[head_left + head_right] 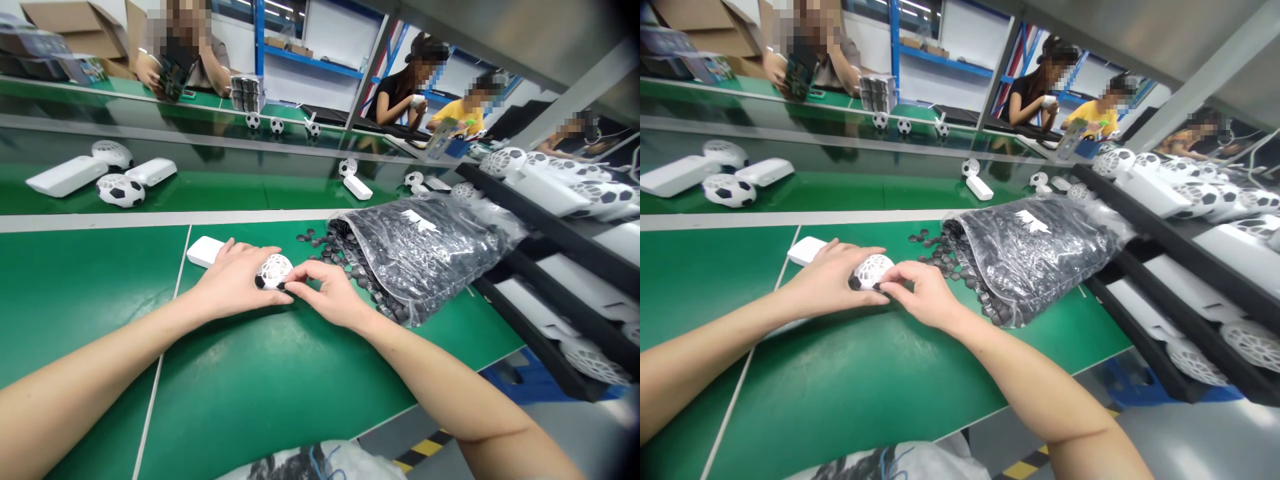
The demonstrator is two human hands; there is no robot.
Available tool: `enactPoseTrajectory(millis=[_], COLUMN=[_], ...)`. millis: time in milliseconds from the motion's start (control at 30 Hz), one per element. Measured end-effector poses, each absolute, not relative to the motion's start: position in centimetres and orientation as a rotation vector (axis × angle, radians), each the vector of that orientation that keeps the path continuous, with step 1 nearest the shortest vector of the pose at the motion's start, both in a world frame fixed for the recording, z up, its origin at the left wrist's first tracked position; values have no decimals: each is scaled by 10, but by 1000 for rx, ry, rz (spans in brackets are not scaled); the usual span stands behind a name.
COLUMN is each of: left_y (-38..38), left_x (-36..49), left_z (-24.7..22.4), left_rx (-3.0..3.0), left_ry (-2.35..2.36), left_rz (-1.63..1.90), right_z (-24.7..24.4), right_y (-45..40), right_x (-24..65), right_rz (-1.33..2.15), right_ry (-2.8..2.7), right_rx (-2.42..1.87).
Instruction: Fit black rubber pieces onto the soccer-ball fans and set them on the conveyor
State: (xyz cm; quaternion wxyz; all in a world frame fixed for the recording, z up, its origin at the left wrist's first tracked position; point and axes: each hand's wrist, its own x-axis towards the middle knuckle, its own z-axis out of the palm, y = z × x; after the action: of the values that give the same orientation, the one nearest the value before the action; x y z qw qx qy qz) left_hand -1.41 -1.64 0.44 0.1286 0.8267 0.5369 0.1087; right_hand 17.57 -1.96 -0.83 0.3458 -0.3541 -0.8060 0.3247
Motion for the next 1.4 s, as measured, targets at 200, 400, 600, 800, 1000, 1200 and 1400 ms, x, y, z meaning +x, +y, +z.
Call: enactPoseTrajectory(millis=[200, 400, 600, 800, 1000, 1200, 1400], left_y=[-18, -19, -18, -14, -20, -21, -25], left_x=[-13, -13, -13, -15, -14, -24, -14], left_z=[6, 6, 7, 9, 5, 12, 5], left_rx=[2400, 2402, 2413, 2408, 2408, 2386, 2264], left_ry=[1554, 1513, 1499, 1325, 1314, 1118, 1164], left_rz=[371, 393, 457, 316, 271, 131, 256], right_z=[-13, -20, -22, -23, -19, -17, -9], right_y=[-14, -12, -14, 13, 41, 40, 30], right_x=[173, 172, 167, 181, 217, 222, 220], right_rz=[763, 1085, 1258, 977, 140, 216, 500], right_ry=[-2090, -1958, -1877, -1954, -2177, -2252, -2185], right_rx=[-899, -945, -940, -1113, -1665, -1744, -1541])
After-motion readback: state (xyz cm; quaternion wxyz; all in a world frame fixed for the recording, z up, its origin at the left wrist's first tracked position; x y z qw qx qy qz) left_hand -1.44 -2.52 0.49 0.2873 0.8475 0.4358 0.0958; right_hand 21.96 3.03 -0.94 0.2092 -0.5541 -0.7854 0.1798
